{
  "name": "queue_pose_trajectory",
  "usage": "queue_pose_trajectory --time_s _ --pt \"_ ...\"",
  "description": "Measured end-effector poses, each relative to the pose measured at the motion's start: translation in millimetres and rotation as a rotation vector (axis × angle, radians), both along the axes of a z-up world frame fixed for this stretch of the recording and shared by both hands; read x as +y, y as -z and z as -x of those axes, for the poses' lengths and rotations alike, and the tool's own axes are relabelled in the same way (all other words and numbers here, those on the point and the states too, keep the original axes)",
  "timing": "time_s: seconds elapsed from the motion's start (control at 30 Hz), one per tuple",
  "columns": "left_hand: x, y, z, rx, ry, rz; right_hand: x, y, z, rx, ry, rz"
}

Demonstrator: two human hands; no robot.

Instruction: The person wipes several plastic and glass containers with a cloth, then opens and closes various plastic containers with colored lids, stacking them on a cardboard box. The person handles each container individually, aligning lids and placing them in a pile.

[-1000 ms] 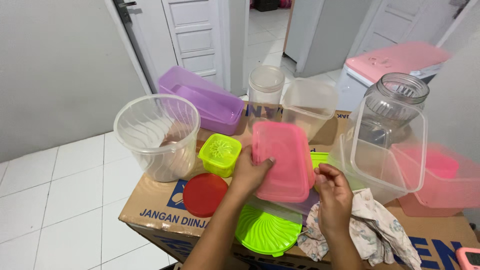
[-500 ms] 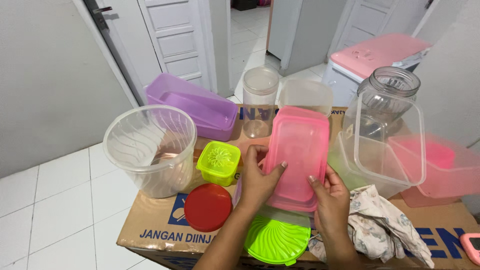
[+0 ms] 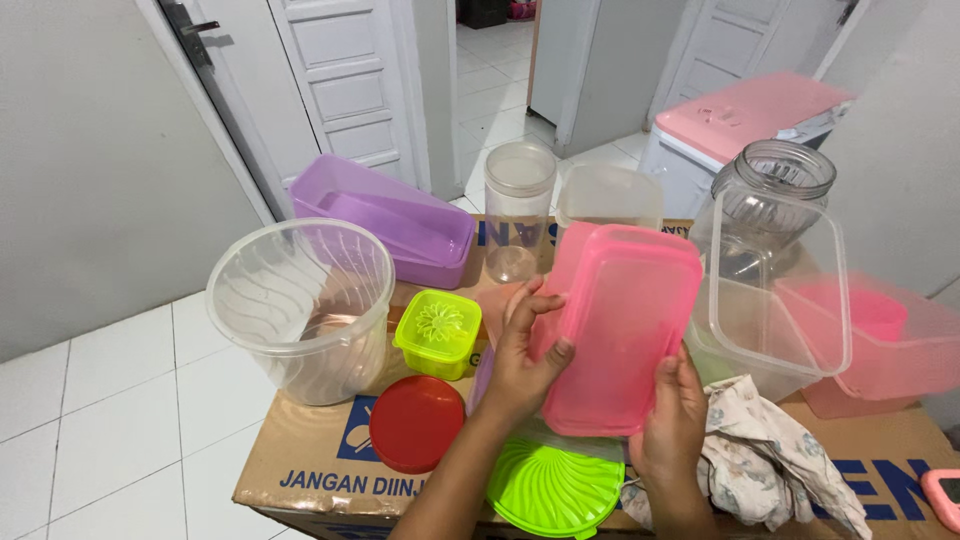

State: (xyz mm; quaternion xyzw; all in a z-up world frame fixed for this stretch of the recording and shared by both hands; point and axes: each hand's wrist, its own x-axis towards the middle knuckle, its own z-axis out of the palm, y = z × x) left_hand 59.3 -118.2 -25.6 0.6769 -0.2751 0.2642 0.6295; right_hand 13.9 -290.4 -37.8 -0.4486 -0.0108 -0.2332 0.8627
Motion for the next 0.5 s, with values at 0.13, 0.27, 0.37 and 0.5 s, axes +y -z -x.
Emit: queue_pose_trajectory --time_s 0.13,0.27,0.37,0.5 --pt "1 -6 8 0.215 0.223 0.080 1 4 0 0.030 0.096 0.151" --pt "-4 -16 22 0.358 0.546 0.196 0 4 3 0.047 0.117 0.282" --pt "-5 -21 29 0.557 0.634 0.350 -1 -4 6 -0.042 -0.019 0.335" --pt "-11 -21 35 0.460 0.560 0.337 -4 -17 17 -0.120 -0.170 0.547"
